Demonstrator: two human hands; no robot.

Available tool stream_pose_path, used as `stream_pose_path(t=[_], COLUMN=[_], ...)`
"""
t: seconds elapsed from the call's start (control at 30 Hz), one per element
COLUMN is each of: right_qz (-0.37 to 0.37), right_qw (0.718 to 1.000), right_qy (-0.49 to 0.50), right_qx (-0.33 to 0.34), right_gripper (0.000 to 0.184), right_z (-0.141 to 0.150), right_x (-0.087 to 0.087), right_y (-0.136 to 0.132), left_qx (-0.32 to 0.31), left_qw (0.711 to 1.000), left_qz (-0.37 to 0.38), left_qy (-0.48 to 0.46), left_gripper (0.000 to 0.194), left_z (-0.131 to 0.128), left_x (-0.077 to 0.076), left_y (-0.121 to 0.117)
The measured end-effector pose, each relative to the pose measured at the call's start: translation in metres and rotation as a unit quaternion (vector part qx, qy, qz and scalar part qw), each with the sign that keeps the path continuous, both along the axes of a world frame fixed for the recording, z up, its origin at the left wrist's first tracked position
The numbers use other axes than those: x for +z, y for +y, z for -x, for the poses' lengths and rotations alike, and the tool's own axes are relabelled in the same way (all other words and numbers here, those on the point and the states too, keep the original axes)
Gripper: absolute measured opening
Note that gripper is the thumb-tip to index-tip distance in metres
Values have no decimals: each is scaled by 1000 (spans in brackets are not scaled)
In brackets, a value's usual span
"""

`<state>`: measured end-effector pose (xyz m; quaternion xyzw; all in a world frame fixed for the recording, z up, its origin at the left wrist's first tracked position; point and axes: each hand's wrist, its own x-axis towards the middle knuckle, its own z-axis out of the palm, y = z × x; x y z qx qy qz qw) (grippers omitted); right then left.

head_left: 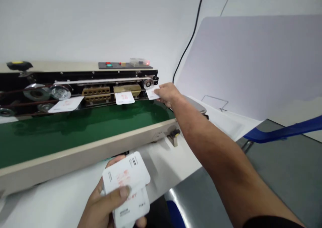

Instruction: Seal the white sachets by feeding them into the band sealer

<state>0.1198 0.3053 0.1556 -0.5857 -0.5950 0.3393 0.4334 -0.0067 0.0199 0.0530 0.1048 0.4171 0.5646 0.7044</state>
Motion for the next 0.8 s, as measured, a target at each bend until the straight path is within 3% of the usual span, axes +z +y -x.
stream_pose_path(t=[0.1, 0.17, 0.23, 0.27, 0.37, 0.4, 0.47, 0.57, 0.63, 0.73, 0.8], right_qz=[-32, -160, -312, -341, -254, -215, -159, -93, -71, -77, -72], right_qw=[998, 981, 937, 925, 866, 843, 828, 863, 899, 956, 974], right_qy=[-46, -104, -153, -155, -229, -247, -262, -237, -203, -123, -45], right_qx=[-15, -45, -12, 64, 365, 427, 470, 437, 382, 255, 208], right_gripper=[9, 27, 44, 45, 56, 58, 50, 30, 23, 34, 49], right_z=[12, 13, 7, 2, -13, -17, -22, -27, -35, -54, -68], right_x=[-2, -8, -17, -22, -39, -43, -48, -45, -39, -28, -21], right_y=[-12, -39, -82, -106, -166, -178, -189, -180, -165, -140, -128], left_qx=[27, 31, 18, 8, -49, -72, -110, -128, -89, -5, 10], left_qw=[998, 997, 997, 997, 992, 989, 983, 981, 989, 999, 1000], left_qz=[-48, -70, -77, -77, -98, -108, -122, -121, -90, -27, 9], left_qy=[-14, -7, -7, -15, -56, -68, -82, -85, -73, -33, -14], left_gripper=[77, 73, 68, 64, 46, 41, 42, 61, 64, 65, 68], left_z=[0, 3, 8, 11, 17, 18, 19, 16, 12, 8, 10], left_x=[2, 0, -4, -6, -14, -17, -20, -19, -15, -10, -11], left_y=[0, 2, 3, 4, 6, 6, 7, 8, 7, 5, 4])
